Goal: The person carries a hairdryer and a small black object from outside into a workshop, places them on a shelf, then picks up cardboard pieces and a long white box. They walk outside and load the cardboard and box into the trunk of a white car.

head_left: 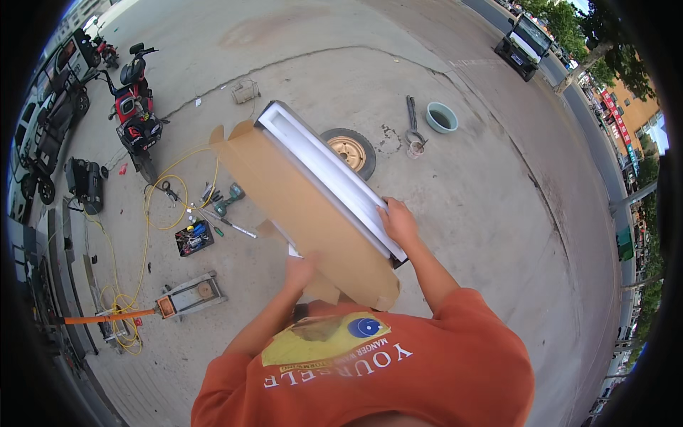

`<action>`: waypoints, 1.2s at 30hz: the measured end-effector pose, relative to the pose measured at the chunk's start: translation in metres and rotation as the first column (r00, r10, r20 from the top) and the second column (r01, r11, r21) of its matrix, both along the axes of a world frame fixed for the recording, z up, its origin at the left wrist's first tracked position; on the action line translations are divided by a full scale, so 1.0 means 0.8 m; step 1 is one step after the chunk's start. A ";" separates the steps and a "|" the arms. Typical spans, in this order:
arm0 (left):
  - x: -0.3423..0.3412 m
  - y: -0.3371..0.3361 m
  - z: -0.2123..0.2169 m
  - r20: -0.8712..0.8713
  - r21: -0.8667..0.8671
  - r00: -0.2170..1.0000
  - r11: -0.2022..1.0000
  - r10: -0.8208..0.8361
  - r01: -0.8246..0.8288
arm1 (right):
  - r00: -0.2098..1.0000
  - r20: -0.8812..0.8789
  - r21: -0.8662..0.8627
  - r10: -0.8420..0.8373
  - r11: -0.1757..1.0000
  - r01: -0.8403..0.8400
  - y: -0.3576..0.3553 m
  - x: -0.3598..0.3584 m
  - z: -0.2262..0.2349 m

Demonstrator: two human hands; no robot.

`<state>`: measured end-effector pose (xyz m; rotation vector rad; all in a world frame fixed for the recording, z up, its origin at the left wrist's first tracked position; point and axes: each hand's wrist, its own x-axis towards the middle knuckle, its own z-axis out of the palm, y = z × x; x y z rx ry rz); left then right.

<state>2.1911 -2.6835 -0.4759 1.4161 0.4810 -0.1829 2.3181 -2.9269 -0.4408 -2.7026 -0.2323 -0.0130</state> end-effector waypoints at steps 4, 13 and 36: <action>0.113 0.019 0.009 0.128 -0.088 0.989 0.994 0.080 -0.069 | 0.992 -0.117 0.046 0.043 0.998 -0.038 0.001 0.149 0.005; 0.329 0.057 0.056 0.013 -0.102 0.994 0.989 0.104 -0.103 | 0.867 -0.412 0.457 0.281 0.887 -0.071 0.013 0.455 0.004; 1.038 0.338 0.007 0.123 -0.295 0.926 0.904 0.358 -0.311 | 0.856 -0.435 0.548 -0.279 0.672 0.498 0.192 0.951 0.047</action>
